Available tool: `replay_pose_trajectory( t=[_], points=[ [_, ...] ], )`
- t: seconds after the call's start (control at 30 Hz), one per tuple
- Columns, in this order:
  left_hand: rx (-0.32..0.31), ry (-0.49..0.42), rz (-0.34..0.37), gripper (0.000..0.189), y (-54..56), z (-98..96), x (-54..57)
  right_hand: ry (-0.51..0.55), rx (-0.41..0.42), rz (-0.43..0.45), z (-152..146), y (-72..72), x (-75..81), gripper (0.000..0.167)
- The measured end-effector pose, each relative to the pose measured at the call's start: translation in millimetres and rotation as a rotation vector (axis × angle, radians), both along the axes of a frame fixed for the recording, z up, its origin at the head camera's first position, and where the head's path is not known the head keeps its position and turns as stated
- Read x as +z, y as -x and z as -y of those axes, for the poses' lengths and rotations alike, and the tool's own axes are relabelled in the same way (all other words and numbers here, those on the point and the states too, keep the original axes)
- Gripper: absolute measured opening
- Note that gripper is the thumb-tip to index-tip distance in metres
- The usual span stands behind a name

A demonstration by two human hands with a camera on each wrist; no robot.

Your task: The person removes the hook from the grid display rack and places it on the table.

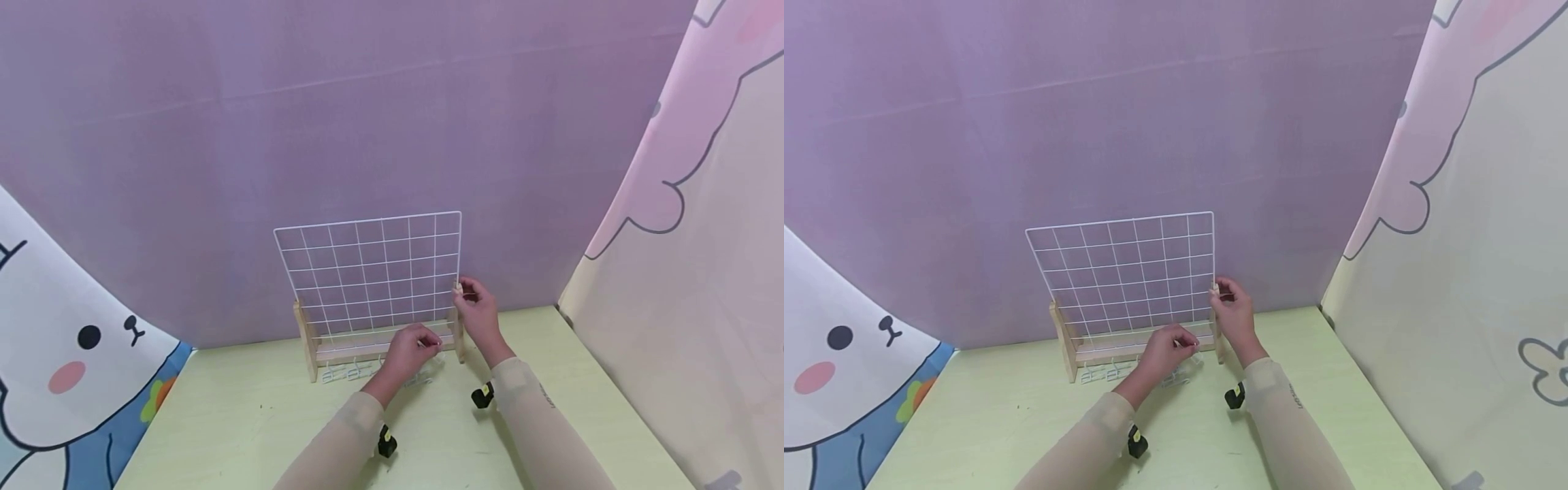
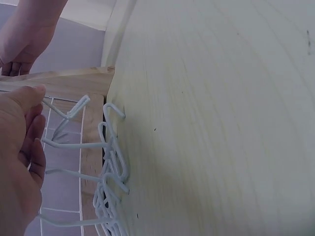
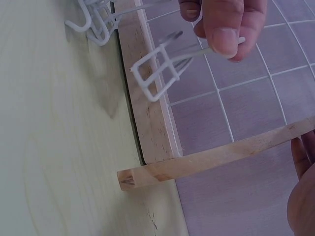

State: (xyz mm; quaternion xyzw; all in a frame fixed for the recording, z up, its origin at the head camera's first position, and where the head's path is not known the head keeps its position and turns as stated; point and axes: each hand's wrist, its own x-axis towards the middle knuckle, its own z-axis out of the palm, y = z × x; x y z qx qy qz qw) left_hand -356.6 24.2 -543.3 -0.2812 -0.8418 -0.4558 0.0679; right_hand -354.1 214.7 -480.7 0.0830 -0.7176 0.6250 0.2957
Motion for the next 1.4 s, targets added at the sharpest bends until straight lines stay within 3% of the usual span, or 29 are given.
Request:
replay_pose_trajectory(
  t=[0.47, 1.23, 1.4],
  points=[
    [0.039, 0.075, 0.07, 0.004, -2.8, -4.2, 0.5, 0.019, 0.012, 0.054, -1, 2.1, -1.5, 0.031],
    [0.009, 0.041, 0.181, 0.005, 0.6, -4.6, -3.2, 0.026, -0.007, 0.07, 1, 1.0, -0.1, 0.031],
    [0.009, 0.034, 0.19, 0.005, 0.1, -4.4, -3.6, 0.026, -0.002, 0.084, -5, 15.2, -14.1, 0.032]
  ],
)
